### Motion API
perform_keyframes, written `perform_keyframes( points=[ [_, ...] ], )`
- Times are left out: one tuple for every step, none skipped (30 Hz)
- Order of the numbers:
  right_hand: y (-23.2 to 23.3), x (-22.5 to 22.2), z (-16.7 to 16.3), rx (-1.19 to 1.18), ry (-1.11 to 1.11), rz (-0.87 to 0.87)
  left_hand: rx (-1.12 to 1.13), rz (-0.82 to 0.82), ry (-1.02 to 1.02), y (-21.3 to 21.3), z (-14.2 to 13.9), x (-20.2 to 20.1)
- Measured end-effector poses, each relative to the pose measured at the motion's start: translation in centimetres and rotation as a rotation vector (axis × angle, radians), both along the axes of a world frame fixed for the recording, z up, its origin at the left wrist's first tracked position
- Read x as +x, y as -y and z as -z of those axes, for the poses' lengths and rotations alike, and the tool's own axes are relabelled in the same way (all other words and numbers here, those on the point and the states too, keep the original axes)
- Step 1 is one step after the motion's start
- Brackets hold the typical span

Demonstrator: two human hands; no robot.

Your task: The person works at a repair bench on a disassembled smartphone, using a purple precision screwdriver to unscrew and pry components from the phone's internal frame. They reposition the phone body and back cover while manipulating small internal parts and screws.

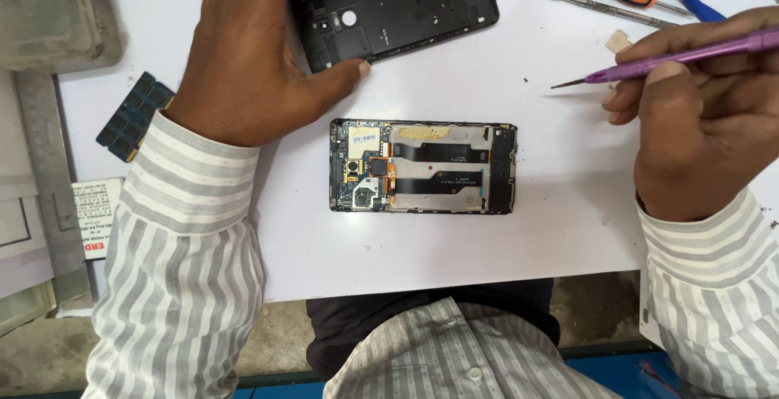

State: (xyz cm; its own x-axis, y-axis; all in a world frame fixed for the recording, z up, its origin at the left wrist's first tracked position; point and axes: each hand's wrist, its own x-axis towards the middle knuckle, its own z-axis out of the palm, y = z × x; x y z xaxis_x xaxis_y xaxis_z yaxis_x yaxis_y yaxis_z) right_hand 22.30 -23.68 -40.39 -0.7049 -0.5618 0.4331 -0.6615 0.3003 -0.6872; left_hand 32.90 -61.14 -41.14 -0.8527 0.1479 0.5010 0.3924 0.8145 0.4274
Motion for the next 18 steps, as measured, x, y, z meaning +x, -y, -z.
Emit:
perform_keyframes(
  points=[
    [-0.1, 0.1, -0.2, 0.003, 0.010, 0.001, 0.013, -0.011, 0.022, -0.1, 0.0, 0.0],
    [-0.1, 0.1, -0.3, -0.018, 0.031, -0.002, 0.026, -0.021, 0.043, -0.1, 0.1, -0.1],
    [0.0, 0.2, -0.5, -0.040, 0.051, -0.005, 0.039, -0.045, 0.073, -0.1, 0.1, -0.1],
    [0.2, 0.2, -0.6, -0.086, 0.080, -0.012, 0.050, -0.052, 0.079, -0.1, 0.0, -0.2],
    [0.5, 0.1, -0.8, -0.107, 0.094, -0.012, 0.061, -0.059, 0.084, -0.1, 0.0, -0.2],
    [0.8, 0.0, -1.1, -0.128, 0.108, -0.012, 0.071, -0.050, 0.068, -0.2, 0.0, -0.4],
    [1.2, 0.1, -1.4, -0.121, 0.111, -0.003, 0.075, -0.056, 0.071, -0.1, -0.1, -0.3],
    [1.5, 0.1, -1.9, -0.119, 0.112, -0.003, 0.078, -0.061, 0.074, -0.1, -0.2, -0.2],
    [1.8, 0.2, -2.3, -0.117, 0.114, -0.003, 0.073, -0.083, 0.095, -0.1, -0.3, -0.1],
    [2.2, 0.3, -2.8, -0.122, 0.114, -0.012, 0.068, -0.105, 0.115, -0.1, -0.4, -0.2],
    [2.6, 0.4, -3.3, -0.112, 0.105, -0.017, 0.061, -0.108, 0.112, 0.0, -0.5, -0.2],
    [3.0, 0.4, -3.9, -0.101, 0.096, -0.023, 0.056, -0.112, 0.110, -0.1, -0.5, -0.2],
    [3.5, 0.4, -4.5, -0.074, 0.080, -0.024, 0.051, -0.116, 0.110, -0.1, -0.5, -0.2],
    [4.0, 0.4, -5.1, -0.039, 0.078, -0.036, 0.054, -0.124, 0.119, -0.1, -0.5, -0.1],
    [4.5, 0.3, -5.8, -0.004, 0.075, -0.047, 0.056, -0.132, 0.128, -0.1, -0.6, -0.1],
    [5.2, -0.4, -6.4, 0.037, 0.086, -0.069, 0.057, -0.138, 0.138, 0.0, -0.6, 0.0],
    [6.2, -1.1, -6.8, 0.099, 0.027, -0.095, 0.055, -0.142, 0.139, 0.0, -0.6, 0.1],
    [7.1, -1.8, -7.1, 0.158, -0.033, -0.120, 0.052, -0.145, 0.138, 0.0, -0.6, 0.0]
  ],
)
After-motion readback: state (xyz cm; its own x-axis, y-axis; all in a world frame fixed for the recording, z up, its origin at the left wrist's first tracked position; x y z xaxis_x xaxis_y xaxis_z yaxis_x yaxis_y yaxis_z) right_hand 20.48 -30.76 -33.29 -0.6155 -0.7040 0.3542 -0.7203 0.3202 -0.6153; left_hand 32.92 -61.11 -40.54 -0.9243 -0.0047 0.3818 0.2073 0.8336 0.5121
